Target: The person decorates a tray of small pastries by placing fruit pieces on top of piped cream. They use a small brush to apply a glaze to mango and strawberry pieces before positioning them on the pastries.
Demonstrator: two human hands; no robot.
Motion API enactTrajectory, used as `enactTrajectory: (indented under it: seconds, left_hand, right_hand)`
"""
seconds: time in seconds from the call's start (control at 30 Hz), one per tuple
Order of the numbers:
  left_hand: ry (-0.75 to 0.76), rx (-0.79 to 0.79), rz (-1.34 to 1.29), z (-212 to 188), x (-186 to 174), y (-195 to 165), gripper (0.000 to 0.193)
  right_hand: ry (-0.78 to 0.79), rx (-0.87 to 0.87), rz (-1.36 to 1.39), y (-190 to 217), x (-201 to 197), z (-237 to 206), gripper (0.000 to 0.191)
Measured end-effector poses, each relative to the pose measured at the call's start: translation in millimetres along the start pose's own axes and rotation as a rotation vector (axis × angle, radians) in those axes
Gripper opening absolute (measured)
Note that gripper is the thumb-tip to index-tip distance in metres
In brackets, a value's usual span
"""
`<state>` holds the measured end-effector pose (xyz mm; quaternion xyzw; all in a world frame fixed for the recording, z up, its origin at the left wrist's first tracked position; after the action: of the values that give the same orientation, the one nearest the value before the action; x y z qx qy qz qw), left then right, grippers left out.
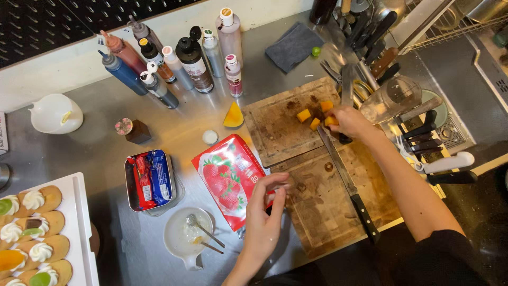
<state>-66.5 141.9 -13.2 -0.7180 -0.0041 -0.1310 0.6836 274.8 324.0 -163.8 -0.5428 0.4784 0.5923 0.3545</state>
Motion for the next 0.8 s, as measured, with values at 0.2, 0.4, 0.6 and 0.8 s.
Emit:
enactTrajectory:
  seconds: [0.2,0.4,0.6,0.8]
  left_hand:
    - [-0.001,-0.067,-0.046,10.5,7.5,18.2,0.024]
    - [-0.015,-0.054,-0.013,10.6,8.1,19.4,0.023]
    - [-0.036,-0.049,0.018,7.9,3.2,13.5,0.021]
    - [-0.027,-0.018,0.038,11.2,0.8,6.9,0.018]
  right_hand:
    - [-0.027,0.16,0.152,4.5,-4.4,1.7,0.031]
    - [-0.128,0.08,-0.393,61.0,26.0,11.4,0.037]
    - [-0.14,0.037,-0.355,59.6,44.7,20.7,0.02]
    - [-0.028,0.288,0.116,35.5,37.3,31.2,0.027]
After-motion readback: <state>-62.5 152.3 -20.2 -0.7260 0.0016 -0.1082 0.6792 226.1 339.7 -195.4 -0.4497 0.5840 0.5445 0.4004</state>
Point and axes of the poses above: each hand's wrist, its own z-axis towards the middle knuckle, its own x-axis out of the palm, y = z × x, the point moved 5 cm from there along z, towards the middle knuckle, and after that the axes turned 4 degrees about -z, right-handed, at the moved point
